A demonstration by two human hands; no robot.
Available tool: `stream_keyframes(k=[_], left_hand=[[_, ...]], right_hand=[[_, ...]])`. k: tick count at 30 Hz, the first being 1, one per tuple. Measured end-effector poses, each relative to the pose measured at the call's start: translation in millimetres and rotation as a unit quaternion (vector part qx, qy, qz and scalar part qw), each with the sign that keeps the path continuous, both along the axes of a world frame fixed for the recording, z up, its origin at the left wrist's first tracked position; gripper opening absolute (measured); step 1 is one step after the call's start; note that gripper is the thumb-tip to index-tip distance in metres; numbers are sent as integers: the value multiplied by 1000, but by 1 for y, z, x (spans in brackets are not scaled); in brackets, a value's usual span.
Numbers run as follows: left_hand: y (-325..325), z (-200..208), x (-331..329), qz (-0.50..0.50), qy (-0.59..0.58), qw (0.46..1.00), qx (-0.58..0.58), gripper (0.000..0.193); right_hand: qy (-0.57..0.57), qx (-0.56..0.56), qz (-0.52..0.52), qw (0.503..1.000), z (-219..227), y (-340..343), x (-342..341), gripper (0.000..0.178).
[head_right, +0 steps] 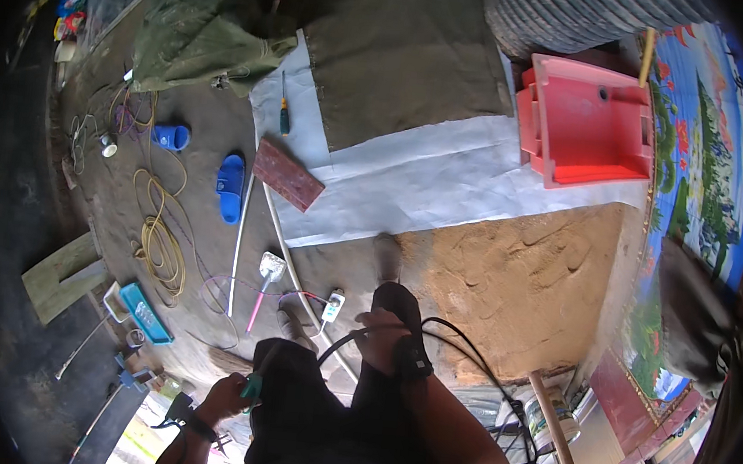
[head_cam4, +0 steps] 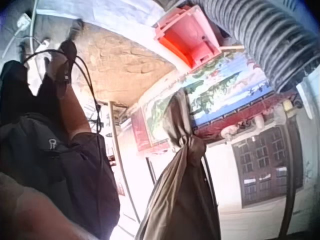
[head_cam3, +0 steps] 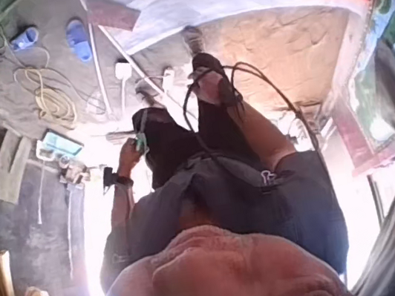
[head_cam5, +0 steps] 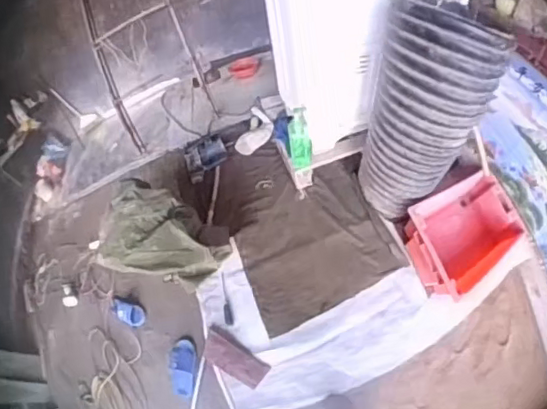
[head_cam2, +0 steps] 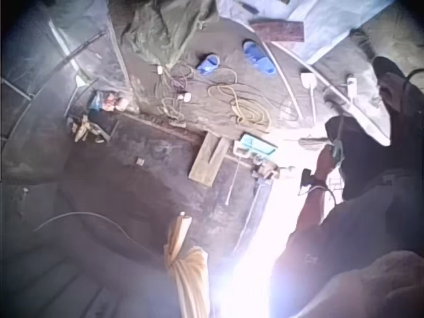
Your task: The recorder uses scissors to cut a piece of canvas fabric laid out on a plastic sheet.
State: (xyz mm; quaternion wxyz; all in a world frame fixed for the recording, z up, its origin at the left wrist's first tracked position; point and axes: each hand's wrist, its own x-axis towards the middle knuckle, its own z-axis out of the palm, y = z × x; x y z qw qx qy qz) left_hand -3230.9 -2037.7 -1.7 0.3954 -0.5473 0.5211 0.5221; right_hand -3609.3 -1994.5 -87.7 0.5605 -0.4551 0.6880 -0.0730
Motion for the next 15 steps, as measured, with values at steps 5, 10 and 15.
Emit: stream_keyframes(k=[5,10,15], left_hand=[[-43,95,-104,-40,21,995,-83,42],[-86,124,-148,-32,42,993,-108,39],[-137,136,-159,-10,87,990,-108,40]], right_hand=[[-3,73,50,996,103,18,-80,31],[-24,196,20,980,177,-3,-121,36],[-50,206,42,976,198,-31,-127,38]])
